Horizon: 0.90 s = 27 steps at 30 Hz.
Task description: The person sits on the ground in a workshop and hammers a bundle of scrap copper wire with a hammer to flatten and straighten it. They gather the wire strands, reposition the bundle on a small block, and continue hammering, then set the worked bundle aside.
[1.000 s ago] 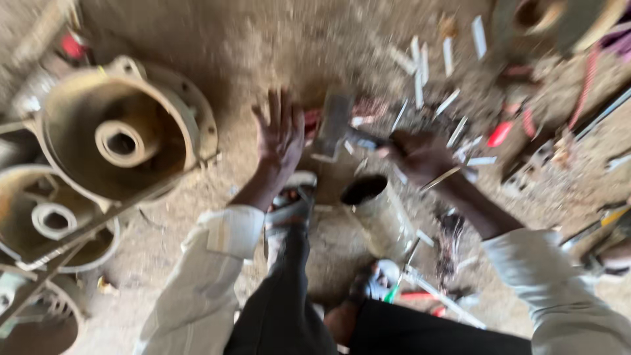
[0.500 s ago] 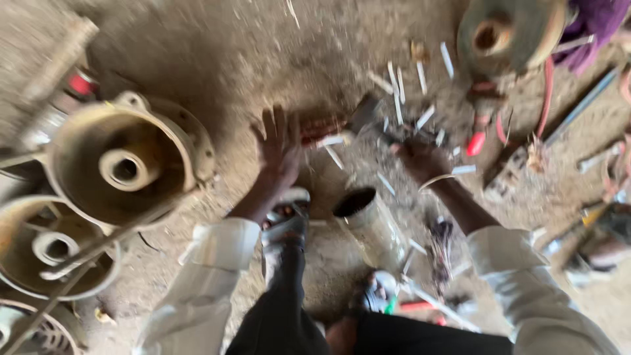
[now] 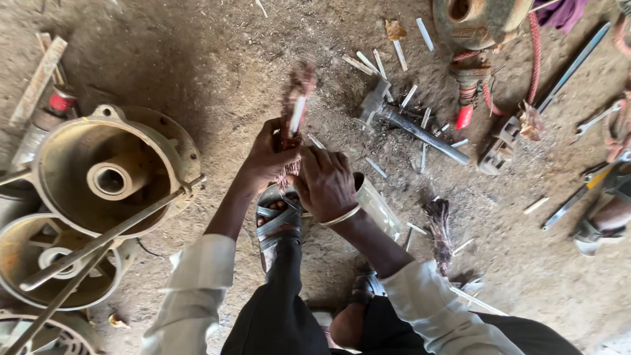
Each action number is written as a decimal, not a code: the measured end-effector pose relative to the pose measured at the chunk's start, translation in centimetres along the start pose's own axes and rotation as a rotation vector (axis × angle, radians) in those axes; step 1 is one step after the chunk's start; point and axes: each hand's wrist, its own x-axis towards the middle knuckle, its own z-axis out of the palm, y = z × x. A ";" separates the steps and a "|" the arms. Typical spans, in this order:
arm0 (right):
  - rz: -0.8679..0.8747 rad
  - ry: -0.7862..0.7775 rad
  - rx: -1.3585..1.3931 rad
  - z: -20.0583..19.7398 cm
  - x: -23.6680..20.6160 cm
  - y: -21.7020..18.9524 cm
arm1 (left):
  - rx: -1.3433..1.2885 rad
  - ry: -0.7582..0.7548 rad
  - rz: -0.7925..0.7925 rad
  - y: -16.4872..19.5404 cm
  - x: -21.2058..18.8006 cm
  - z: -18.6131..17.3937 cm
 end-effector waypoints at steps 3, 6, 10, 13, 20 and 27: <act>0.026 -0.005 0.023 -0.2 0.8 -0.3 | -0.480 -0.123 0.021 1.1 -1.7 -0.9; 0.064 -0.067 0.116 -0.9 1.3 0.4 | -0.836 -0.344 0.067 1.7 -2.2 -0.8; 0.175 -0.255 -0.046 -0.7 1.3 1.5 | -0.501 -0.109 0.026 0.8 -1.1 1.1; 0.288 -0.223 0.282 0.5 1.5 3.3 | -0.232 -0.008 0.055 -0.1 -0.5 2.5; 0.400 -0.016 0.698 3.3 0.4 5.9 | 0.014 0.035 0.161 0.3 -1.1 4.2; 0.933 -0.073 1.512 0.7 0.4 5.4 | -0.192 0.103 0.300 -0.3 -0.8 5.2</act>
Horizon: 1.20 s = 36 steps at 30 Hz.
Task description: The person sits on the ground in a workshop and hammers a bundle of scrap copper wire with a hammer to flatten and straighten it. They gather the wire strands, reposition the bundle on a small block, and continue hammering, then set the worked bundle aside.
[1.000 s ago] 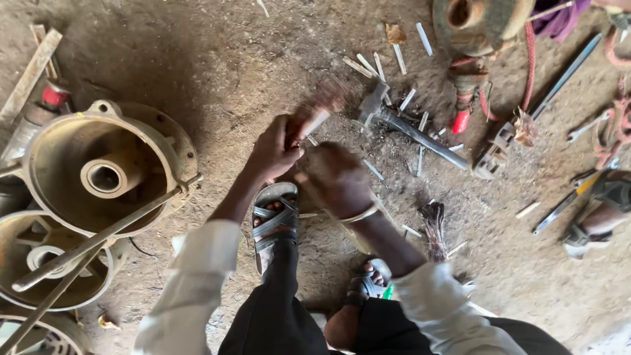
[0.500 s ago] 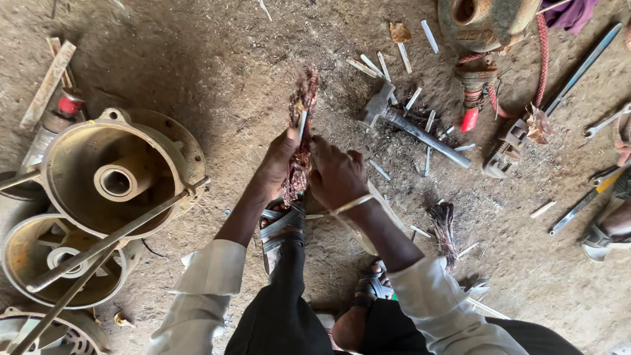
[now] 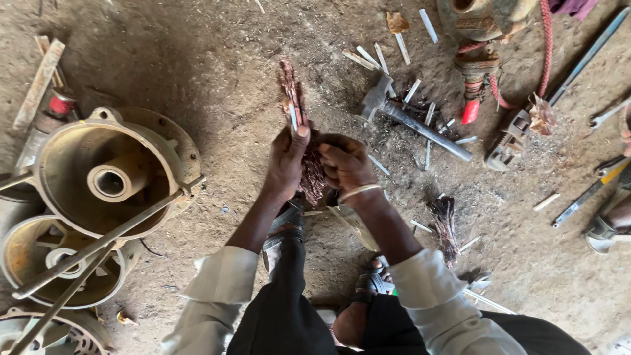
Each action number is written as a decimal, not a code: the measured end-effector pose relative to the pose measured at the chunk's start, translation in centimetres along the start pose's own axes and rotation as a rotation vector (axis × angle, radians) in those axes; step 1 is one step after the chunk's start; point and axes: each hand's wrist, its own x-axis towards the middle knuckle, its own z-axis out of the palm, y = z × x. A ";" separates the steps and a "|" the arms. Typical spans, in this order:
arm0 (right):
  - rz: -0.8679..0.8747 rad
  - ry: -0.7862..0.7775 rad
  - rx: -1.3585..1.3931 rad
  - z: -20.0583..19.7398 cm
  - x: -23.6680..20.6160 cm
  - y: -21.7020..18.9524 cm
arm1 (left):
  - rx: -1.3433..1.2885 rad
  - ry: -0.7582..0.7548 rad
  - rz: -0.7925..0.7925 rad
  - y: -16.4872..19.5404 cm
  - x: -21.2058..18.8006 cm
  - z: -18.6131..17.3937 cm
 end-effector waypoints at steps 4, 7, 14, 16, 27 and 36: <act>-0.012 -0.172 0.193 0.0 -1.0 -0.9 | -0.016 0.006 0.038 -1.0 0.4 -0.6; 0.066 -0.049 0.170 -0.1 -1.3 -0.8 | 0.031 0.022 0.003 -1.5 1.0 -0.8; -0.003 -0.137 0.199 -1.5 -2.9 -0.6 | 0.126 -0.081 0.028 -0.8 0.6 -1.0; 0.005 -0.108 0.159 -1.8 -3.0 -0.7 | 0.228 -0.075 0.041 -0.3 0.5 -0.7; -0.485 -0.240 -0.586 -2.8 -2.1 -3.5 | 0.356 -0.103 0.170 3.4 -0.5 1.1; -0.958 0.089 -1.344 0.4 -4.5 -4.7 | 0.101 -0.054 0.081 3.3 -0.2 2.4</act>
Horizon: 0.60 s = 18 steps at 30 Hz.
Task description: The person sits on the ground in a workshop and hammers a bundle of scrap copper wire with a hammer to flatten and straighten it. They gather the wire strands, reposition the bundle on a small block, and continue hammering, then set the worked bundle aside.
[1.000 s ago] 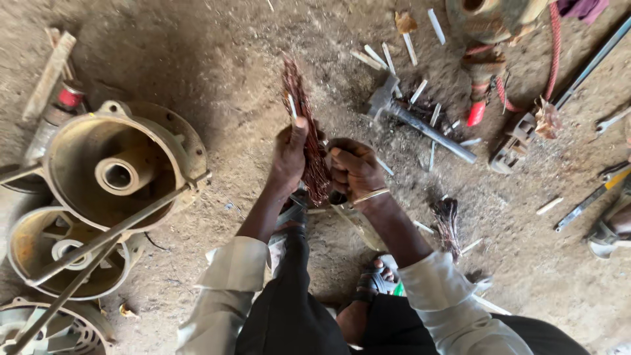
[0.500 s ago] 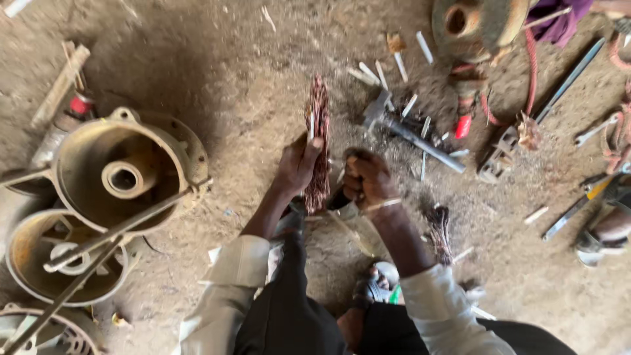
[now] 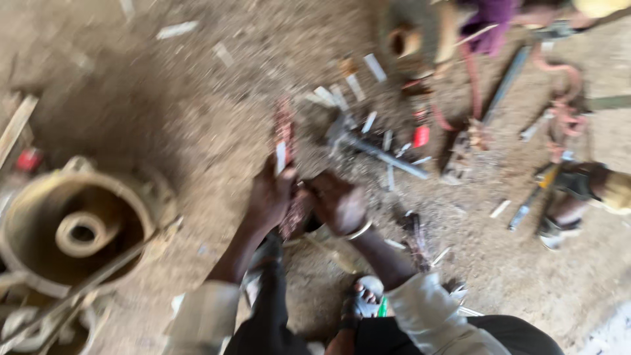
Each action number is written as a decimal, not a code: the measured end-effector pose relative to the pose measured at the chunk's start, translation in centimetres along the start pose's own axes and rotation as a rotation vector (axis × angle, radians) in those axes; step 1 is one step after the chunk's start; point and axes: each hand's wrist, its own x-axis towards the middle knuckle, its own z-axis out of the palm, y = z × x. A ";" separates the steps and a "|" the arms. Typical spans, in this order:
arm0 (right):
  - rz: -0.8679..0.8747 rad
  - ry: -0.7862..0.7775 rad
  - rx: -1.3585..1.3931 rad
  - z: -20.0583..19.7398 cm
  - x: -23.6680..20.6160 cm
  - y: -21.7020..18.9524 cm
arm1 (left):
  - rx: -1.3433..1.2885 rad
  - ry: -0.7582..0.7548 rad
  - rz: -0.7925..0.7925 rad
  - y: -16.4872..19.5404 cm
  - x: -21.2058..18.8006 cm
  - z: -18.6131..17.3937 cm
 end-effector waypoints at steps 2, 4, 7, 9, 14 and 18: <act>-0.080 0.052 -0.048 -0.2 0.0 -0.5 | 0.079 0.035 -0.071 -0.4 -0.2 0.0; -0.158 0.104 -0.109 -0.2 0.0 -0.9 | 0.060 0.061 -0.116 -0.8 -0.5 -0.2; -0.012 0.098 0.017 0.5 -0.4 -1.0 | -0.144 -0.007 0.170 -1.6 -1.2 -0.8; 0.099 0.094 0.206 1.4 -0.7 -0.8 | 0.244 0.014 0.275 -2.2 -1.5 -1.4; 0.118 0.088 0.558 2.4 -1.5 1.0 | 0.330 -0.101 0.541 -2.7 -2.1 -1.8; 0.300 -0.004 0.718 1.7 -2.2 2.1 | 0.321 -0.183 0.485 -0.3 -2.4 -1.5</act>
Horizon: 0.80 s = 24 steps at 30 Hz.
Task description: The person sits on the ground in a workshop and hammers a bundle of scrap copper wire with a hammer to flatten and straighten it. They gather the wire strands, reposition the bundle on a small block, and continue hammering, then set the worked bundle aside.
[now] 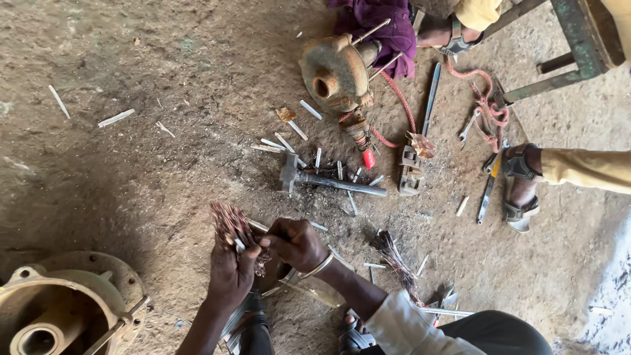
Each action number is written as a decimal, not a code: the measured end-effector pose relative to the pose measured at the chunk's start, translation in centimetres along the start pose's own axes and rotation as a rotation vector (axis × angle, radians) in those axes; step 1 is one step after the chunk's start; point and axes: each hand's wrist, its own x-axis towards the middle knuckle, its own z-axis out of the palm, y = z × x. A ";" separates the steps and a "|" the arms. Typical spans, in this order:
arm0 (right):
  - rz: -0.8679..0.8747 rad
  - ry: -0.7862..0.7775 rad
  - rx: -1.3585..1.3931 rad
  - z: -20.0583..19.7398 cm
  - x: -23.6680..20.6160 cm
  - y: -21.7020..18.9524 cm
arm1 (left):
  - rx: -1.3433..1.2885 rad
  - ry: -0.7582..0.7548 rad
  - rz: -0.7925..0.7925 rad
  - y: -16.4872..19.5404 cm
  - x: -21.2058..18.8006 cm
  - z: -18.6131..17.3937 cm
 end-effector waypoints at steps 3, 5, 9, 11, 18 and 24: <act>0.107 -0.024 0.069 -0.8 -0.3 0.0 | 0.175 -0.156 -0.142 2.7 0.9 -1.3; 0.170 -0.073 0.074 -1.0 -0.5 0.2 | 0.313 -0.195 -0.114 4.3 1.3 -1.9; 0.239 -0.175 0.270 -1.3 -1.0 1.5 | 0.607 -0.071 0.371 5.8 1.9 -1.9; 0.264 -0.240 0.434 -1.9 -1.3 2.1 | 0.746 0.003 0.594 5.7 2.2 -1.7; 0.753 -0.352 1.126 -8.0 0.4 2.9 | 0.445 0.053 0.037 3.3 2.2 -2.4; 0.563 -0.175 0.591 -10.0 2.4 2.6 | -0.852 -0.311 -1.097 -0.2 3.8 -0.3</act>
